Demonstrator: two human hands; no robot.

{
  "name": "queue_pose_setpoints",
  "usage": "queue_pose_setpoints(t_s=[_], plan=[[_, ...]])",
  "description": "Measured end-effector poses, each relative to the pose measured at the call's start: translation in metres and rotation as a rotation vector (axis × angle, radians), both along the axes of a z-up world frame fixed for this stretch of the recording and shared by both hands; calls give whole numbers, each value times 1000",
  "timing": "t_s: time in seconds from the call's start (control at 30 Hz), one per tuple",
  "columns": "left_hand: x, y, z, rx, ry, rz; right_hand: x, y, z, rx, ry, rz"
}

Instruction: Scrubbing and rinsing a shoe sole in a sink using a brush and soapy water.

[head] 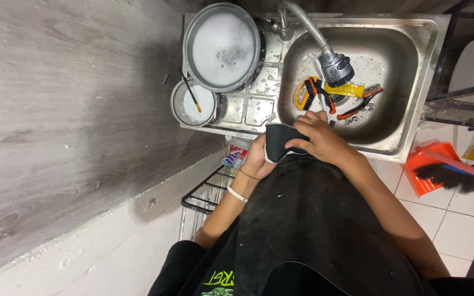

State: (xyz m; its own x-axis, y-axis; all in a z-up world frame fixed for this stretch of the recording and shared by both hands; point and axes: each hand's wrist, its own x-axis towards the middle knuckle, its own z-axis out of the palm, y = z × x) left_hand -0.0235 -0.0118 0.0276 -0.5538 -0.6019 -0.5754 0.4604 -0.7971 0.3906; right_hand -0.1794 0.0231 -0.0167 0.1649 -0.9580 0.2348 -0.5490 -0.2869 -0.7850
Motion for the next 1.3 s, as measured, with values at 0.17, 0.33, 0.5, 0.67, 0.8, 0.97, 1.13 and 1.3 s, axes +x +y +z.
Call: queue_pose_setpoints(t_s=[0.17,0.33,0.5,0.67,0.8,0.97,1.13,1.3], plan=[[7,-3,-29,17,-104,-11,-1,-3,20,84,-33,45],[17,-12,-61,-232,-375,-104,-15,-2,23,207,-86,41],[17,-10,-55,-647,-379,-131,-20,4,12,215,-77,-5],[10,-9,-56,-715,-478,-90,-28,-2,12,337,-279,-30],[17,-3,-124,-490,-408,99,-31,-3,0,350,-392,-85],[3,-8,-77,-227,-209,48,-31,-8,9,279,-442,-97],[-2,-14,-60,-638,-567,12,-31,-6,11,200,-428,-122],[-1,-14,-30,-861,-734,-102,-30,-10,33,144,-375,-156]])
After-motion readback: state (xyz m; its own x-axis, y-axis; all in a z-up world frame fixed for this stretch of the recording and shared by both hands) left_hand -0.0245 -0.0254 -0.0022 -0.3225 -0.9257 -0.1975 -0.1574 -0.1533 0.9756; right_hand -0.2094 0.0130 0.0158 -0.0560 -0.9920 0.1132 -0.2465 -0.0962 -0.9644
